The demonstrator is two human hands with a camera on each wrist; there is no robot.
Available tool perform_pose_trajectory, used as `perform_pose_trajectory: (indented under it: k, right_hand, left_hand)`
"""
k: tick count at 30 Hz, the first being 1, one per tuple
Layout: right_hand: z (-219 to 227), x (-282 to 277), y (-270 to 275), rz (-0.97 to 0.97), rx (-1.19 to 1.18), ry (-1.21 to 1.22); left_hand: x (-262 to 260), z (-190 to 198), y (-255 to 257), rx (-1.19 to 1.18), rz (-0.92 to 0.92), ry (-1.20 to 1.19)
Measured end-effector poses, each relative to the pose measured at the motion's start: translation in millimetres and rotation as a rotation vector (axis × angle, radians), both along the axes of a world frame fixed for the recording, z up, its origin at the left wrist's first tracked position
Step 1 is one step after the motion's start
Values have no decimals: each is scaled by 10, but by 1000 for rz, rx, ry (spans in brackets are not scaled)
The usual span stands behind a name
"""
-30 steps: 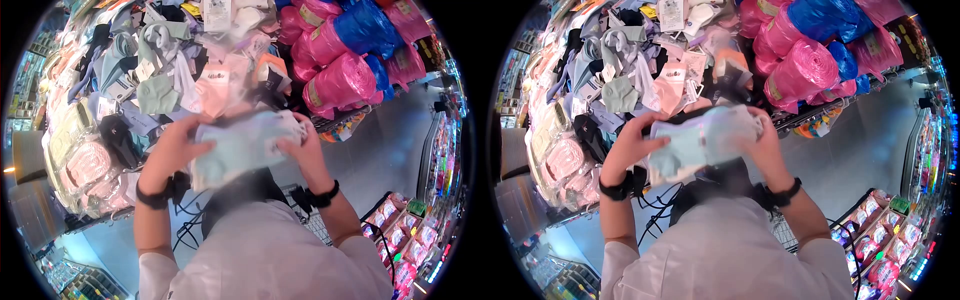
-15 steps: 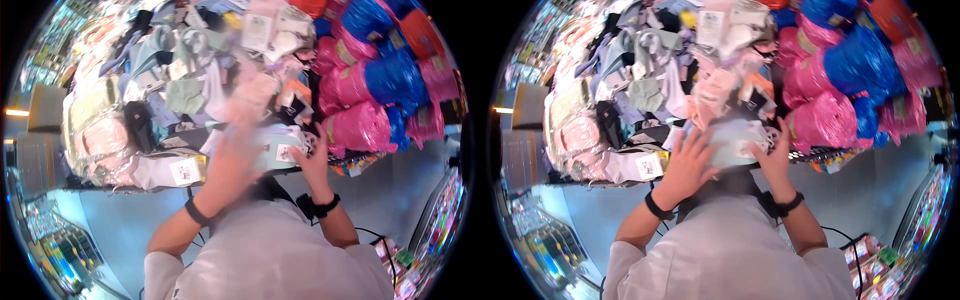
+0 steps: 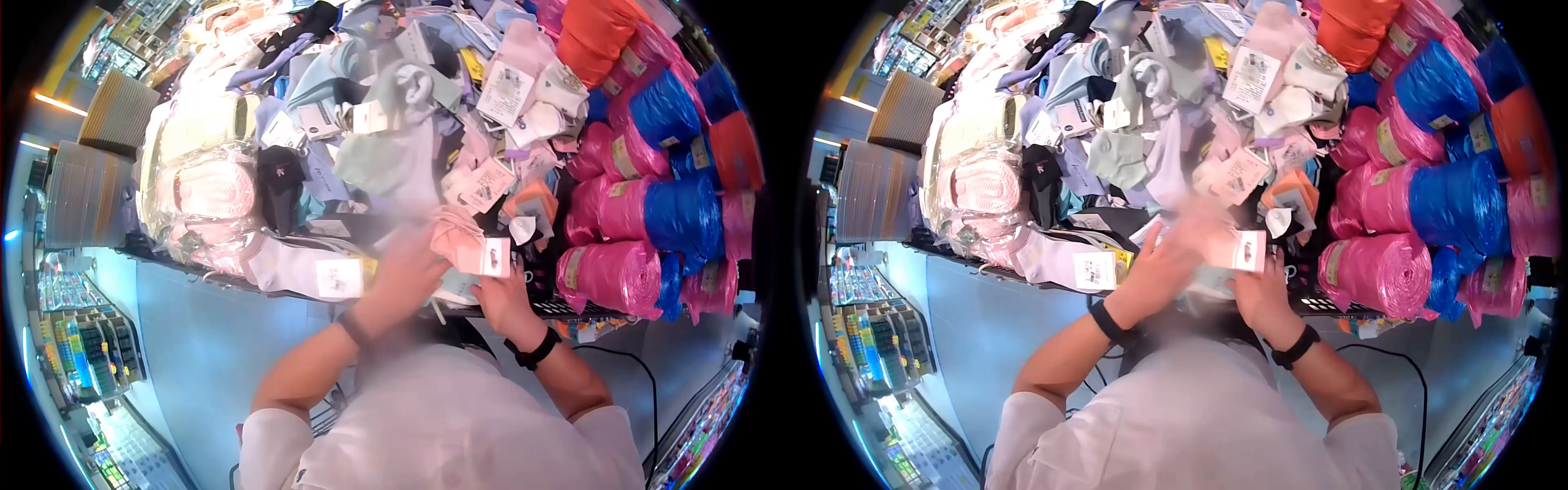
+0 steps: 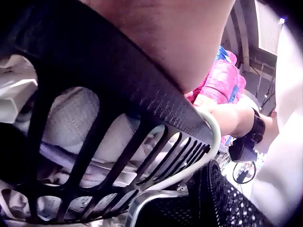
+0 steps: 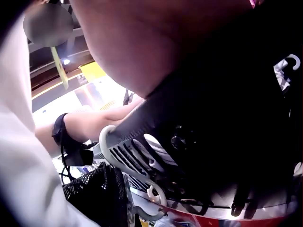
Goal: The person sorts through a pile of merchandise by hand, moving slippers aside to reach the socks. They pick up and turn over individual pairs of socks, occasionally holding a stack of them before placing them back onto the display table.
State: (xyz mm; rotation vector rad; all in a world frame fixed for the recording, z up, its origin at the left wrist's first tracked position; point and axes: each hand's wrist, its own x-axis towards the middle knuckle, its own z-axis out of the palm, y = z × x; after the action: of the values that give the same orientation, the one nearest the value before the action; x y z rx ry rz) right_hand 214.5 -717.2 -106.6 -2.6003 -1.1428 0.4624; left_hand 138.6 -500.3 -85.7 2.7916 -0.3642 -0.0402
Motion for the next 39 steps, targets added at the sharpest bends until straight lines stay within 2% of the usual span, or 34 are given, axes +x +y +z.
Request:
perform_pose_trajectory:
  k: [2, 4, 6, 10, 13, 15, 17, 19, 21, 23, 24, 26, 28, 31, 34, 37, 39]
  right_hand:
    - [-94, 4, -9, -19, -28, -2]
    - [-54, 14, -2, -12, 47, -8]
    - [35, -25, 18, -5, 125, -55]
    - [596, -22, 119, -40, 200, 53]
    - [666, 98, 266, -148, 437, 20]
    - [578, 280, 377, -387, 761, 273]
    - [413, 421, 291, -420, 833, 218]
    - [479, 580, 344, -394, 776, -243]
    - [537, 644, 302, -381, 693, -210]
    - [596, 619, 216, -402, 608, 310]
    - [554, 578, 213, -317, 573, 105]
    - [592, 482, 181, -248, 576, -79]
    - [873, 329, 211, -144, 588, -220]
    - [1318, -55, 185, -111, 722, -107]
    - [1622, -222, 104, -112, 858, -8]
    - [1550, -278, -19, -172, 949, 63]
    - [1408, -318, -142, -251, 1040, 159]
  left_hand:
    - [4, -58, -4, 20, -18, 6]
    - [27, -85, 3, 67, -29, -15]
    - [-43, 76, -2, 22, -28, -47]
    - [-173, 380, 23, -20, -31, -7]
    - [-267, 544, 152, -106, -1, -44]
    - [-217, 602, 168, -171, -4, -95]
    - [-139, 683, 173, -208, -14, -144]
    - [-93, 740, 226, -243, 27, -28]
    - [5, 861, 227, -306, 19, 1]
    - [103, 846, 173, -335, -19, -81]
    - [151, 796, 150, -357, -38, -99]
    - [207, 783, 64, -400, -28, -131]
    - [258, 845, -55, -443, 27, -161]
    - [292, 821, -117, -359, -5, -208]
    - [265, 924, -115, -477, -111, -316]
    - [180, 984, -215, -665, -129, -258]
    - [138, 971, -251, -651, -156, -199]
